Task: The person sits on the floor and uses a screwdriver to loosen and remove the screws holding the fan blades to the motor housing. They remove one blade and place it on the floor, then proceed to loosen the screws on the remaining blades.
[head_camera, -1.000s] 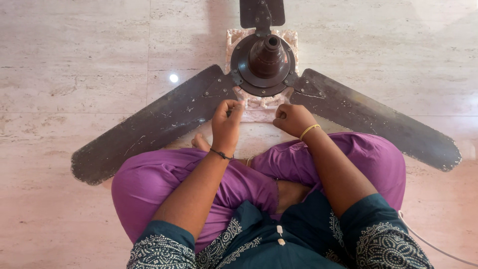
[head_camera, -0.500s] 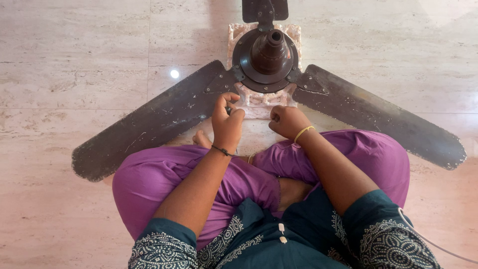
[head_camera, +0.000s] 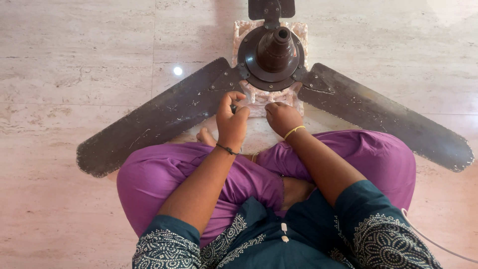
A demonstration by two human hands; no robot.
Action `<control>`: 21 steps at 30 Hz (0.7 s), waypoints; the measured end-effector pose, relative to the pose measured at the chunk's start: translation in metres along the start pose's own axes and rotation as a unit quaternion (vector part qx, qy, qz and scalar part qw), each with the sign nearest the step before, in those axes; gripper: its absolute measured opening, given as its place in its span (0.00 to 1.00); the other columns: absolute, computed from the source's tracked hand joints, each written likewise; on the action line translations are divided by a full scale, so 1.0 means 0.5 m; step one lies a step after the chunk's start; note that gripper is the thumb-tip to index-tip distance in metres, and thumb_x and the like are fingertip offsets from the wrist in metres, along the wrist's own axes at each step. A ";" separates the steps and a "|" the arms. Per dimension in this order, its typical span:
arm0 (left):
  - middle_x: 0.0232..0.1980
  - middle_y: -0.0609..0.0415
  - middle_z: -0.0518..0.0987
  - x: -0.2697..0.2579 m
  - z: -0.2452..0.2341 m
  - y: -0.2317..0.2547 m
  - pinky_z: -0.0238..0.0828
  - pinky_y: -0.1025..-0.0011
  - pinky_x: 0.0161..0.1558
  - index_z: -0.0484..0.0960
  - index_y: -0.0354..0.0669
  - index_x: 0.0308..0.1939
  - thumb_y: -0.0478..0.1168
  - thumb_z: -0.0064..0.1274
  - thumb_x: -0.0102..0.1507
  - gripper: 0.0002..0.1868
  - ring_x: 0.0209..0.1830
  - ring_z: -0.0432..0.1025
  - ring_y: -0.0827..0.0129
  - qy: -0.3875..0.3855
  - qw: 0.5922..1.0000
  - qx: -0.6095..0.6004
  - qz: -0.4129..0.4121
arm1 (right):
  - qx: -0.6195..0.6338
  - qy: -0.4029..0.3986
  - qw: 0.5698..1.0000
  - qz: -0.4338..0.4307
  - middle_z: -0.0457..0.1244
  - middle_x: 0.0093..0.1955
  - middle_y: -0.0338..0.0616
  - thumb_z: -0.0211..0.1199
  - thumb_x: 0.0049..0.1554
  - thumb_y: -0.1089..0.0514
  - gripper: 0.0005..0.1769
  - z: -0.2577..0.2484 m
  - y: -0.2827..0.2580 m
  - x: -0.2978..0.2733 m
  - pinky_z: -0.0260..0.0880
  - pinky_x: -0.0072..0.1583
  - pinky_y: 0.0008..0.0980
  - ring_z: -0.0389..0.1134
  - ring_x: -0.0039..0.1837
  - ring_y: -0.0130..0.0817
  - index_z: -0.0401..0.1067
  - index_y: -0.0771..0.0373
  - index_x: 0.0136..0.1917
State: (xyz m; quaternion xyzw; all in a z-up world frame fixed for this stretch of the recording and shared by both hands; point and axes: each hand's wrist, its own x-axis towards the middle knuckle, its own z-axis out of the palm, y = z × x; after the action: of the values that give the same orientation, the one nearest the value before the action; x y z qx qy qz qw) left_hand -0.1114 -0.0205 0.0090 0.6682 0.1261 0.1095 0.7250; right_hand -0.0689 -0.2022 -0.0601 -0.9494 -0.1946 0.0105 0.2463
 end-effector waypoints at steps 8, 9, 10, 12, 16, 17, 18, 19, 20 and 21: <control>0.33 0.65 0.64 -0.002 0.003 -0.001 0.57 0.80 0.33 0.77 0.42 0.46 0.26 0.51 0.56 0.15 0.29 0.57 0.83 -0.013 1.000 -0.011 -0.005 | -0.032 0.024 0.999 -0.002 0.70 0.45 0.50 0.60 0.57 0.58 0.07 0.012 0.001 -0.004 0.72 0.49 0.49 0.72 0.45 0.53 0.77 0.59 0.47; 0.33 0.66 0.64 -0.001 0.003 -0.001 0.57 0.80 0.33 0.77 0.43 0.46 0.26 0.50 0.56 0.15 0.29 0.57 0.83 -0.017 1.000 -0.016 -0.005 | -0.033 0.022 0.999 0.001 0.70 0.45 0.51 0.60 0.57 0.59 0.07 0.014 0.001 -0.003 0.72 0.48 0.49 0.72 0.46 0.54 0.77 0.59 0.46; 0.33 0.66 0.64 -0.003 0.003 -0.002 0.58 0.80 0.33 0.77 0.43 0.46 0.26 0.50 0.56 0.15 0.29 0.57 0.83 -0.023 0.999 -0.023 -0.004 | -0.036 0.021 0.999 0.004 0.69 0.45 0.51 0.60 0.56 0.59 0.06 0.018 -0.001 -0.007 0.72 0.48 0.50 0.72 0.46 0.54 0.76 0.60 0.46; 0.31 0.65 0.63 -0.004 0.002 -0.001 0.57 0.80 0.32 0.77 0.43 0.45 0.26 0.51 0.56 0.15 0.28 0.57 0.82 -0.019 1.000 0.005 -0.006 | -0.039 0.010 0.999 0.010 0.69 0.45 0.52 0.60 0.56 0.59 0.06 0.023 -0.001 -0.013 0.72 0.48 0.50 0.72 0.46 0.54 0.75 0.61 0.44; 0.33 0.67 0.66 -0.003 0.003 0.010 0.60 0.80 0.33 0.77 0.42 0.44 0.26 0.51 0.56 0.14 0.29 0.58 0.83 -0.024 0.999 0.021 0.026 | -0.050 -0.008 0.999 0.011 0.69 0.45 0.52 0.60 0.56 0.59 0.05 0.023 0.001 -0.005 0.72 0.49 0.50 0.72 0.46 0.54 0.73 0.62 0.42; 0.32 0.67 0.66 -0.001 0.005 0.012 0.59 0.80 0.32 0.77 0.42 0.44 0.26 0.51 0.56 0.14 0.29 0.58 0.83 -0.026 0.999 0.011 0.016 | -0.052 -0.010 0.999 0.010 0.69 0.45 0.52 0.59 0.56 0.59 0.06 0.023 0.003 -0.002 0.72 0.49 0.50 0.72 0.46 0.54 0.73 0.62 0.41; 0.31 0.67 0.65 -0.003 0.005 0.012 0.58 0.80 0.31 0.77 0.43 0.44 0.27 0.51 0.56 0.13 0.28 0.57 0.83 -0.027 1.000 0.002 0.004 | -0.049 -0.004 0.999 0.002 0.69 0.45 0.52 0.60 0.55 0.59 0.06 0.025 0.003 -0.004 0.72 0.49 0.50 0.72 0.46 0.54 0.73 0.63 0.41; 0.30 0.67 0.64 -0.003 0.006 0.011 0.57 0.79 0.30 0.77 0.43 0.43 0.27 0.51 0.56 0.13 0.27 0.57 0.83 -0.029 1.000 -0.006 -0.008 | -0.046 0.002 0.999 -0.006 0.69 0.45 0.52 0.60 0.55 0.58 0.06 0.026 0.004 -0.004 0.72 0.48 0.50 0.72 0.46 0.54 0.73 0.63 0.41; 0.30 0.66 0.64 -0.004 0.005 0.010 0.56 0.79 0.30 0.77 0.43 0.43 0.27 0.51 0.56 0.13 0.27 0.57 0.83 -0.026 1.000 0.000 -0.014 | -0.042 0.007 0.999 -0.014 0.69 0.46 0.52 0.60 0.55 0.58 0.06 0.029 0.003 -0.007 0.72 0.48 0.50 0.72 0.45 0.54 0.72 0.64 0.40; 0.30 0.66 0.63 -0.004 0.005 0.009 0.56 0.79 0.29 0.77 0.42 0.43 0.27 0.51 0.56 0.13 0.27 0.57 0.83 -0.023 1.000 0.007 -0.019 | -0.051 0.005 0.999 -0.012 0.69 0.46 0.52 0.60 0.55 0.59 0.06 0.031 0.001 -0.010 0.72 0.48 0.49 0.72 0.45 0.53 0.72 0.64 0.41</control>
State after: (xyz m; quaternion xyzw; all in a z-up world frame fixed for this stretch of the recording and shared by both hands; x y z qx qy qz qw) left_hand -0.1127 -0.0230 0.0137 0.6730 0.1221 0.0795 0.7251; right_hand -0.0754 -0.1972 -0.0745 -0.9583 -0.2053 -0.0071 0.1987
